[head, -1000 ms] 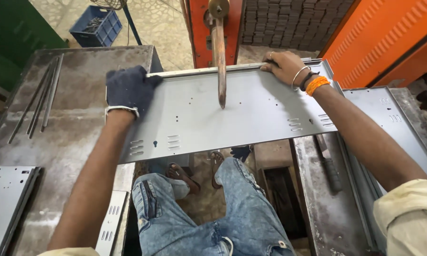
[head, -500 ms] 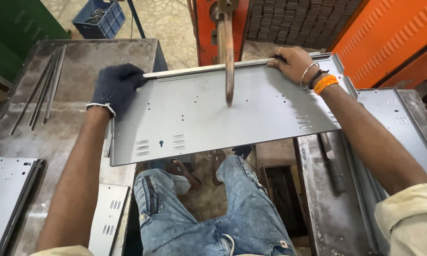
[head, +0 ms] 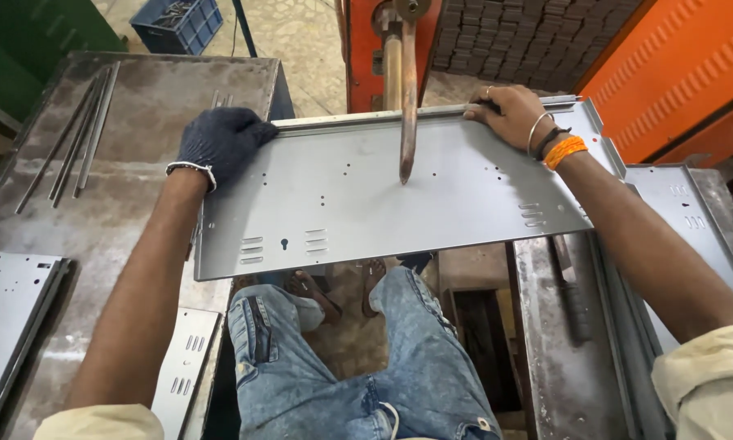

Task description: Spot welding metal rails and components onto large metal panels using a stationary welding machine.

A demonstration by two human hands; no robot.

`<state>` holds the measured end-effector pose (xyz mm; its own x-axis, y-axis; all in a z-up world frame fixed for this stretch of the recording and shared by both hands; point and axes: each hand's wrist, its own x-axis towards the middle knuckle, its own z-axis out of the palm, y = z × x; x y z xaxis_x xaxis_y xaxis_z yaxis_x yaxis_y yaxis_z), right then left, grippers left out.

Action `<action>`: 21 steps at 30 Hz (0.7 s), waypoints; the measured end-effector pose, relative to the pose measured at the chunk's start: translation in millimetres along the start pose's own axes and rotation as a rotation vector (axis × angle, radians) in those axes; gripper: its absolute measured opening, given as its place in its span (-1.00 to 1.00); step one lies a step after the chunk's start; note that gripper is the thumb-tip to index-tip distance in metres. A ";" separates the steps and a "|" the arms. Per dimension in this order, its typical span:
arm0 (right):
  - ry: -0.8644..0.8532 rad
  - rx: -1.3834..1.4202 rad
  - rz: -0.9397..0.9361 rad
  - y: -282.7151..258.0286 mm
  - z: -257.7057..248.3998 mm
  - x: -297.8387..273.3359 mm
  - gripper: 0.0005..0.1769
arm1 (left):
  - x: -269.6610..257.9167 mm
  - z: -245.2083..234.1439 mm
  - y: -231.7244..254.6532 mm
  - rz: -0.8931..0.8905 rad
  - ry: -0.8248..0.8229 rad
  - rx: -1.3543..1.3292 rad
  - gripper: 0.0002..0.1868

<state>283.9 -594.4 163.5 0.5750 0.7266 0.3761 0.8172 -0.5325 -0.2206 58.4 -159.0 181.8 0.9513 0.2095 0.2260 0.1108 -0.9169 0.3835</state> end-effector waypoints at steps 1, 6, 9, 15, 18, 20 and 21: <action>-0.004 0.001 -0.003 1.3 0.7 0.4 -0.60 | 0.7 1.9 -4.1 -0.005 0.000 -0.002 -0.62; -0.005 0.000 -0.050 0.4 -0.2 1.3 -0.61 | 16.7 26.9 -43.2 0.117 0.154 -0.498 -0.71; -0.018 0.005 -0.039 -1.4 5.7 5.2 -0.62 | 18.2 26.5 -48.6 0.062 0.139 -0.803 -0.70; -0.025 0.043 -0.063 -15.5 18.3 14.5 -0.64 | 19.7 26.1 -51.3 0.010 0.089 -0.904 -0.67; -0.024 0.011 -0.061 -21.9 15.8 14.3 -0.66 | 16.4 24.7 -53.5 0.053 0.078 -0.969 -0.60; -0.007 -0.013 -0.070 -12.1 22.7 13.0 -0.66 | 15.5 23.3 -54.8 0.054 0.091 -0.969 -0.58; 0.010 -0.042 -0.077 -6.6 25.3 11.9 -0.66 | 15.4 23.5 -54.8 0.061 0.104 -0.971 -0.55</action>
<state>286.3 -571.3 146.7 0.5102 0.7616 0.3997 0.8563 -0.4932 -0.1531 73.8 -113.5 143.3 0.9125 0.2426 0.3294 -0.2667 -0.2579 0.9286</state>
